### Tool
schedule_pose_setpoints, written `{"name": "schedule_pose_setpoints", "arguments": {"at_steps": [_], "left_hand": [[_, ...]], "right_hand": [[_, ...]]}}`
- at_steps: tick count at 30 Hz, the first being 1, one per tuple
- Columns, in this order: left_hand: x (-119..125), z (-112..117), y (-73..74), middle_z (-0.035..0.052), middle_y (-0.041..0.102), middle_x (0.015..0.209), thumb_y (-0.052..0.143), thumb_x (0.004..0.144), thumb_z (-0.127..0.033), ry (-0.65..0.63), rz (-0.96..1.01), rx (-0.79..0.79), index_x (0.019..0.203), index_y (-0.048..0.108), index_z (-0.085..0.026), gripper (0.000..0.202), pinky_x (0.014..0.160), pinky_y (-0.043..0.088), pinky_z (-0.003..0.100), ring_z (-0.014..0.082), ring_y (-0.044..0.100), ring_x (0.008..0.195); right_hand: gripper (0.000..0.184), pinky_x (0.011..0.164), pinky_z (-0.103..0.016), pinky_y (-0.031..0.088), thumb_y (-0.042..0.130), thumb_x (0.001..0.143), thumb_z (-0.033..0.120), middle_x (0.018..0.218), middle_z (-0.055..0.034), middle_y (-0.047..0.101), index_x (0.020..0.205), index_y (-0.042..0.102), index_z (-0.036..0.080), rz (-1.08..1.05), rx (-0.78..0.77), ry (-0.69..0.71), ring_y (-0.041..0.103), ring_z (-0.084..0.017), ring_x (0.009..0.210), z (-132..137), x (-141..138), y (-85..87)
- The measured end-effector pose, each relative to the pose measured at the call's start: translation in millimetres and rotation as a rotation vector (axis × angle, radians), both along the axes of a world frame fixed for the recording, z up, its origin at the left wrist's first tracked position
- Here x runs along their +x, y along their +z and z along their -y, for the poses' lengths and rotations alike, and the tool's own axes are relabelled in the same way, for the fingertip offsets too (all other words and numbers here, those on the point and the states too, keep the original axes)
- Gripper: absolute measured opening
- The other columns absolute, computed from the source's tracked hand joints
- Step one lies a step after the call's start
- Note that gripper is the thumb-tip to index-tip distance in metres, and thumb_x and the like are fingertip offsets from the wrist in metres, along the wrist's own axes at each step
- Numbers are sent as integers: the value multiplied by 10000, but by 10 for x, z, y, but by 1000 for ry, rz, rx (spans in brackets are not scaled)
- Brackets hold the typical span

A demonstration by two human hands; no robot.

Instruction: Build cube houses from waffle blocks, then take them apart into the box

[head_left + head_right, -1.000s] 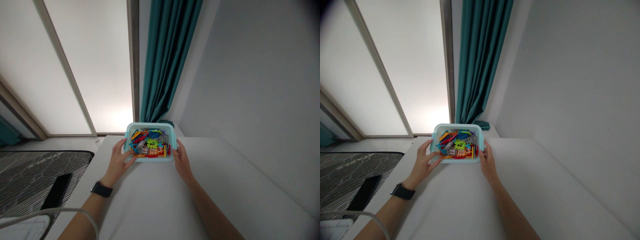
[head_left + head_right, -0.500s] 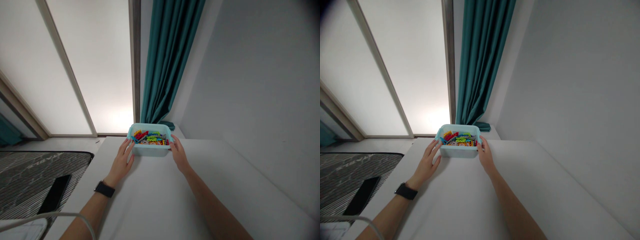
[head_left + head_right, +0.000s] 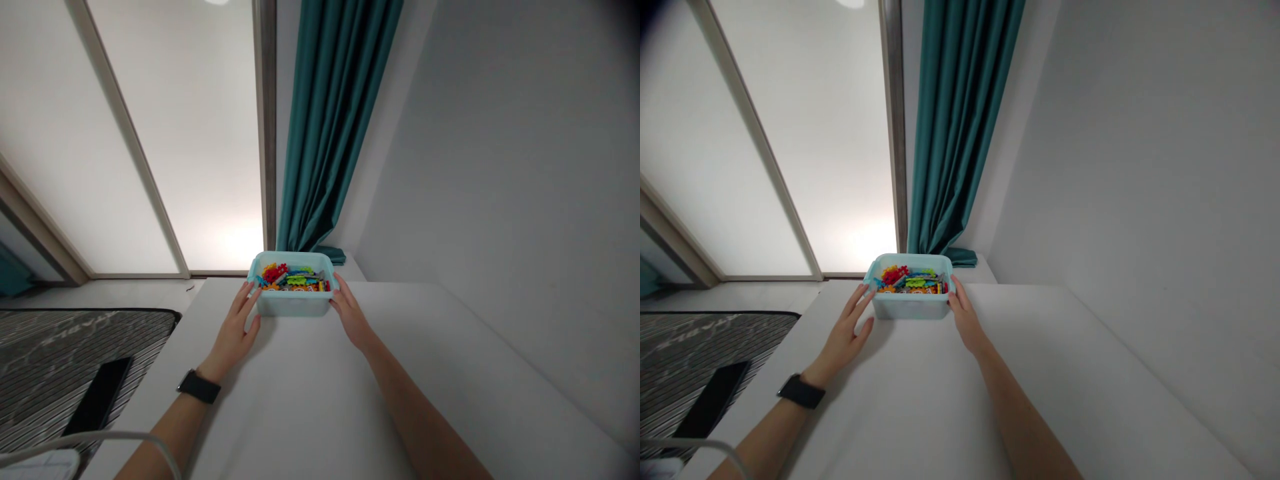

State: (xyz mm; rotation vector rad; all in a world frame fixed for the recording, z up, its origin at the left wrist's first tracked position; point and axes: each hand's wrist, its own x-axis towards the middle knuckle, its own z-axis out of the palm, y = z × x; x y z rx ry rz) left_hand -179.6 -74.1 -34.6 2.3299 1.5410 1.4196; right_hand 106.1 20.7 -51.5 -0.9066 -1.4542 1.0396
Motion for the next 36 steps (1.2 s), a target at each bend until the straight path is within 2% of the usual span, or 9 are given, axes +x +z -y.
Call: {"name": "schedule_pose_setpoints", "arguments": {"at_steps": [3, 7, 11, 15, 20, 24, 27, 32, 36], "left_hand": [[10, 16, 2, 69, 294, 1617, 448, 980, -246, -11, 14, -9, 1520, 354, -297, 551, 1227, 270, 509, 275, 259, 1505], [-21, 5, -16, 112, 424, 1525, 511, 953, -301, 59, 119, -4, 1426, 482, -254, 476, 1189, 315, 512, 281, 377, 1431], [-89, -106, 67, 138, 600, 1301, 560, 904, -458, 250, 609, -196, 1284, 570, -194, 463, 1060, 426, 493, 293, 536, 1243], [-122, -283, 269, 145, 682, 1183, 570, 858, -582, 176, 766, -437, 1116, 669, -150, 513, 998, 442, 465, 304, 588, 1151], [-113, -353, 424, 138, 735, 1068, 693, 731, -642, 27, 777, -571, 1011, 713, -132, 582, 872, 496, 411, 288, 653, 1001], [-132, -211, 300, 126, 718, 1098, 679, 756, -648, -29, 782, -544, 1054, 682, -146, 584, 952, 483, 411, 273, 638, 1056], [-178, -96, 122, 112, 632, 1215, 644, 833, -585, -31, 697, -409, 1142, 647, -185, 505, 1006, 479, 423, 257, 583, 1158], [-274, -38, -56, 92, 484, 1311, 634, 876, -524, -40, 543, -273, 1119, 652, -239, 375, 1037, 486, 425, 251, 512, 1259], [-328, -40, -90, 97, 447, 1333, 644, 877, -510, -16, 434, -219, 1110, 655, -248, 351, 1089, 438, 483, 276, 459, 1312]], "right_hand": [[607, 1106, -478, 452, 493, 948, 558, 1580, -17, 393, 1507, 366, 358, -29, -53, 42, 463, -243, 1393, -33, -15, -7], [559, 1051, -464, 496, 500, 947, 513, 1510, -87, 476, 1459, 453, 293, 33, 56, -130, 493, -256, 1349, 25, -7, -10], [423, 1031, -485, 495, 486, 958, 433, 1368, -129, 552, 1328, 598, 260, 259, 259, -278, 525, -268, 1275, 174, 55, -2], [397, 1133, -546, 375, 446, 969, 348, 1398, -125, 507, 1321, 607, 261, 493, 428, -300, 464, -281, 1329, 266, 57, 33], [391, 1128, -547, 383, 414, 962, 276, 1404, -137, 471, 1316, 575, 233, 546, 508, -273, 451, -281, 1337, 284, 30, 64], [291, 1102, -561, 413, 547, 917, 333, 1336, -140, 469, 1182, 618, 235, 552, 549, -283, 474, -302, 1296, 364, 74, 33], [241, 1080, -569, 435, 606, 897, 373, 1398, -145, 405, 1095, 646, 240, 588, 556, -269, 423, -333, 1343, 459, 121, -10], [255, 1086, -590, 416, 594, 909, 384, 1477, -121, 369, 1124, 653, 260, 645, 565, -274, 394, -349, 1368, 574, 162, -66], [259, 1110, -572, 375, 578, 918, 327, 1419, -119, 446, 1162, 644, 273, 655, 643, -381, 417, -335, 1342, 602, 97, 34]]}}
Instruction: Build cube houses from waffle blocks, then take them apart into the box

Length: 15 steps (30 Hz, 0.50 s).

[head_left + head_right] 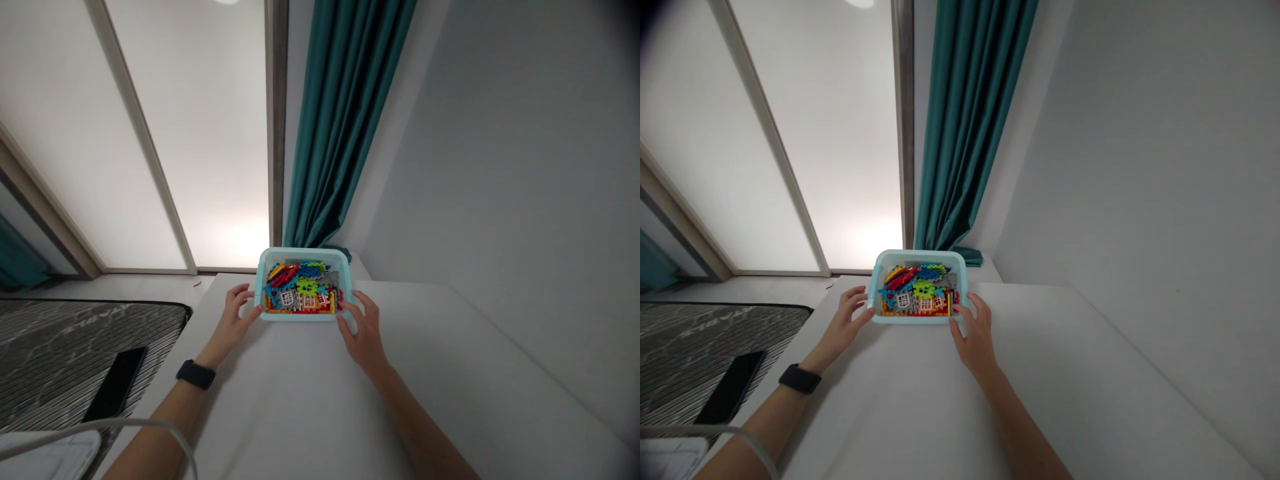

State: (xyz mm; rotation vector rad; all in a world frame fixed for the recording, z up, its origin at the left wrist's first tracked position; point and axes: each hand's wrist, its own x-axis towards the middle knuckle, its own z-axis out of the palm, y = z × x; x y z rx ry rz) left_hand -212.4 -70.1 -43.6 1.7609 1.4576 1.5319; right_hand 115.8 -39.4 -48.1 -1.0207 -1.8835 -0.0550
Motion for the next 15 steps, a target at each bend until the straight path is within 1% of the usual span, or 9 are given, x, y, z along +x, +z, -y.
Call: {"name": "schedule_pose_setpoints", "arguments": {"at_steps": [3, 6, 8, 11, 15], "left_hand": [[-12, 2, -20, 96, 448, 1336, 650, 873, -508, 21, -54, 27, 1098, 655, -255, 338, 1121, 395, 518, 284, 434, 1329], [-10, 10, -23, 94, 444, 1343, 646, 878, -507, 27, -75, 44, 1092, 652, -257, 329, 1157, 341, 534, 284, 418, 1342], [-8, 17, -14, 96, 441, 1341, 645, 879, -505, 23, -80, 47, 1092, 650, -253, 329, 1167, 326, 532, 284, 415, 1343], [-7, 24, -1, 98, 442, 1329, 645, 879, -501, 21, -75, 48, 1098, 646, -252, 332, 1163, 334, 532, 285, 424, 1334], [-3, 25, -10, 96, 444, 1316, 660, 869, -487, 16, -54, 53, 1115, 636, -256, 338, 1131, 377, 523, 285, 434, 1319]], "right_hand": [[257, 1119, -549, 345, 554, 926, 273, 1319, -118, 533, 1166, 645, 265, 56, 48, -1, 461, -319, 1290, -43, -129, 221], [220, 1088, -526, 357, 558, 926, 254, 1139, -102, 623, 1120, 660, 239, 206, 9, 102, 540, -293, 1141, -151, -318, 483], [203, 1045, -501, 392, 587, 913, 251, 1082, -96, 640, 1097, 669, 231, 299, -29, 158, 544, -294, 1093, -237, -462, 617], [274, 992, -485, 430, 602, 905, 244, 1085, -109, 634, 1175, 648, 221, 350, -46, 181, 548, -302, 1068, -343, -669, 714], [385, 1009, -491, 421, 554, 915, 193, 1222, -137, 596, 1297, 588, 221, 332, -15, 158, 529, -312, 1141, -409, -892, 728]]}}
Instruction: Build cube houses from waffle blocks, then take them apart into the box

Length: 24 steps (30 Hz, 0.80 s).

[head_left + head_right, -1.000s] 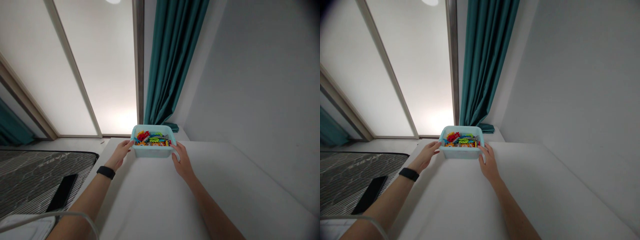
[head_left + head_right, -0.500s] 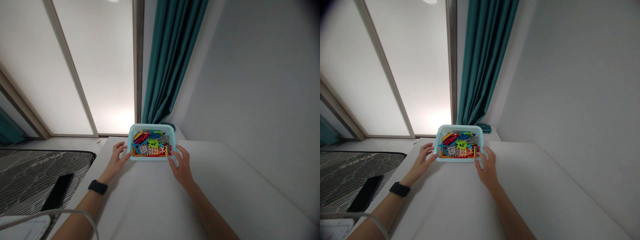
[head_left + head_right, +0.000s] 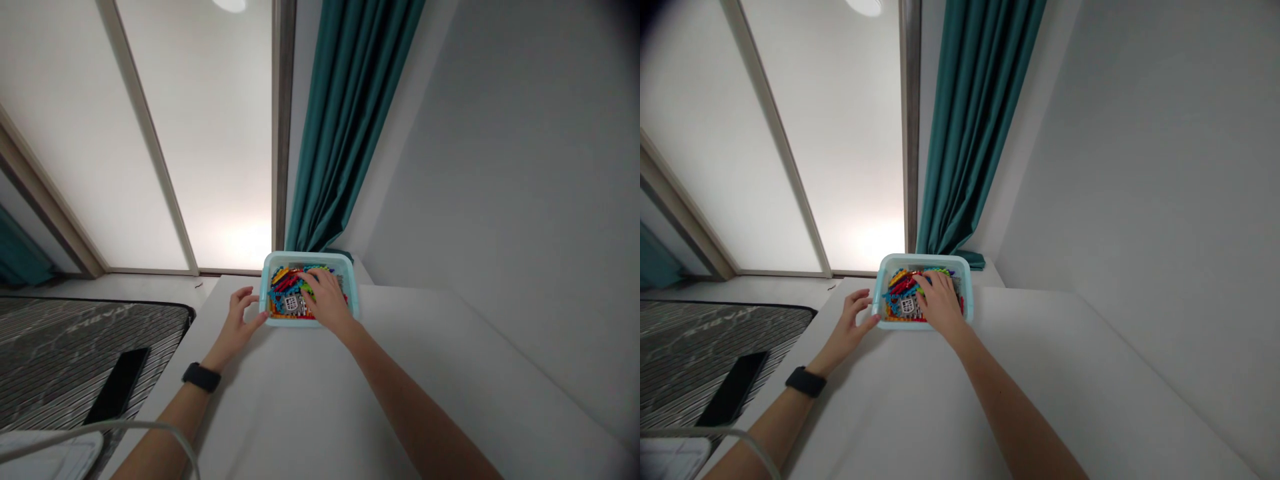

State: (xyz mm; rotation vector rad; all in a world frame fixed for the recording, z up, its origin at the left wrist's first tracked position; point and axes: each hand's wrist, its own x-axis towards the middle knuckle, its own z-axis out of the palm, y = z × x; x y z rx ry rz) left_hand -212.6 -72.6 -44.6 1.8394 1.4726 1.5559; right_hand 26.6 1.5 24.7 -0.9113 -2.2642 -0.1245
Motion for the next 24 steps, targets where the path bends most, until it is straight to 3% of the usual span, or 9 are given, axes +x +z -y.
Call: {"name": "schedule_pose_setpoints", "arguments": {"at_steps": [4, 9, 15, 24], "left_hand": [[10, -4, -18, 97, 441, 1328, 661, 871, -469, -10, 44, 3, 1148, 616, -263, 348, 1080, 434, 493, 273, 453, 1300], [15, 0, -21, 96, 435, 1334, 662, 873, -456, -17, 52, -15, 1158, 614, -266, 345, 1066, 445, 483, 270, 462, 1295], [12, -5, -36, 97, 435, 1330, 654, 881, -452, -22, 57, -14, 1167, 609, -267, 344, 1059, 453, 477, 271, 459, 1299], [7, -15, -42, 89, 437, 1324, 650, 878, -461, -18, 61, -13, 1161, 610, -267, 345, 1045, 464, 478, 270, 466, 1284]], "right_hand": [[283, 1014, -513, 403, 552, 925, 194, 1265, -142, 594, 1192, 641, 226, 69, 20, 12, 509, -328, 1177, -41, -170, -3], [131, 937, -483, 443, 573, 919, 150, 1039, -116, 676, 984, 665, 216, 129, -16, 37, 570, -305, 1039, -155, -262, -31], [163, 910, -399, 484, 531, 951, 159, 998, -86, 705, 985, 683, 204, 55, -55, 96, 623, -250, 969, -327, -124, -29], [205, 819, -372, 515, 538, 938, 287, 916, -43, 749, 1050, 703, 239, -261, -256, 20, 686, -227, 848, -308, 79, 48]]}}
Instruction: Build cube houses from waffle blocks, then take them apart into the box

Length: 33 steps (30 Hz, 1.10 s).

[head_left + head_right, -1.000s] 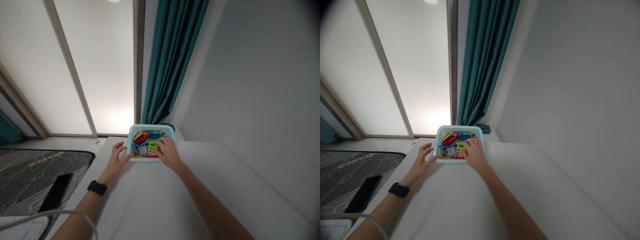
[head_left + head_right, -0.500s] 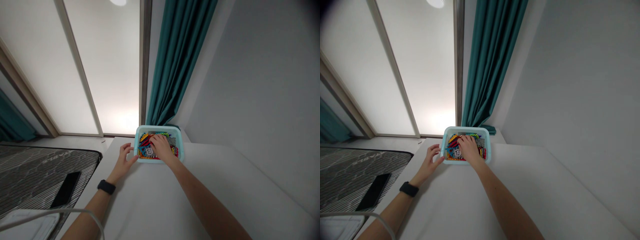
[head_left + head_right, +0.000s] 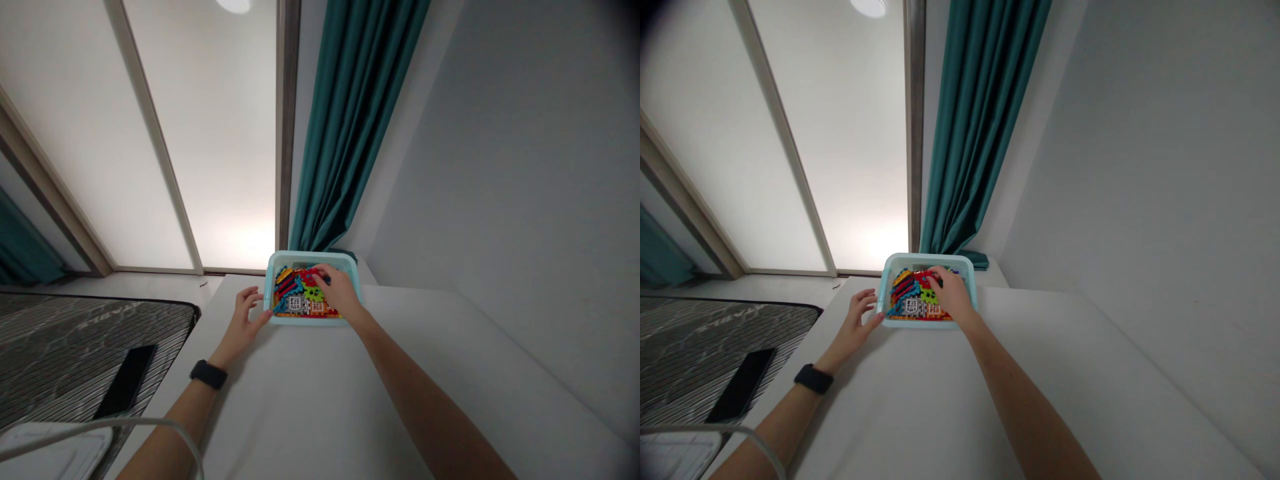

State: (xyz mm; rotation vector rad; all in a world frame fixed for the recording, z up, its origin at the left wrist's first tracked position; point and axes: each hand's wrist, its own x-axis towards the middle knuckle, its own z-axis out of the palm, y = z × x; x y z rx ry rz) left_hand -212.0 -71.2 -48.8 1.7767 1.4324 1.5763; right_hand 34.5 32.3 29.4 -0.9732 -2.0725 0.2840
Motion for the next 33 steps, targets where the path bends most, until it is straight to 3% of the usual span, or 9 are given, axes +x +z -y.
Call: {"name": "schedule_pose_setpoints", "arguments": {"at_steps": [4, 8, 22, 25, 28, 30, 33], "left_hand": [[2, -3, -1, 89, 447, 1312, 640, 884, -470, 2, -6, -1, 1158, 614, -268, 342, 1034, 475, 469, 267, 476, 1274], [17, -4, -2, 88, 454, 1299, 627, 892, -487, 28, -1, 2, 1170, 622, -268, 353, 1022, 488, 453, 261, 489, 1263], [54, 15, 16, 90, 432, 1320, 603, 913, -481, 20, 25, -22, 1177, 625, -263, 343, 1034, 485, 454, 260, 481, 1266], [54, 2, -4, 90, 435, 1318, 606, 911, -481, 19, 40, -18, 1179, 623, -261, 347, 1027, 491, 452, 262, 485, 1260], [51, -17, -33, 91, 444, 1308, 610, 907, -485, 22, 50, -13, 1181, 628, -261, 355, 1017, 500, 450, 265, 495, 1249], [49, -28, -50, 92, 449, 1303, 611, 904, -490, 25, 56, -11, 1182, 633, -260, 361, 1008, 507, 448, 267, 500, 1244], [51, -38, -60, 93, 452, 1302, 612, 900, -498, 31, 64, -11, 1186, 635, -258, 374, 999, 515, 448, 268, 504, 1238]], "right_hand": [[234, 797, -361, 512, 528, 940, 298, 849, -32, 758, 1100, 687, 237, -48, -79, 18, 701, -224, 803, 44, 37, -41], [241, 811, -363, 488, 514, 947, 288, 842, -39, 739, 1108, 681, 222, 63, 15, -18, 668, -226, 810, 24, 32, -63], [141, 855, -391, 447, 590, 912, 259, 869, -71, 659, 829, 692, 210, 125, 83, -58, 580, -248, 901, 17, 18, -70], [147, 761, -358, 454, 623, 883, 286, 721, -38, 602, 798, 710, 203, 28, 9, -94, 568, -230, 794, 71, 46, -28], [197, 617, -308, 444, 583, 895, 337, 576, 15, 550, 870, 723, 200, -199, -193, -24, 543, -184, 609, 208, 117, 1], [207, 606, -294, 469, 577, 886, 343, 640, 5, 633, 942, 718, 202, -351, -303, 54, 597, -179, 624, 350, 187, 0], [202, 777, -319, 532, 623, 841, 306, 954, -47, 739, 1004, 705, 217, -494, -356, 152, 686, -208, 890, 601, 312, -37]]}}
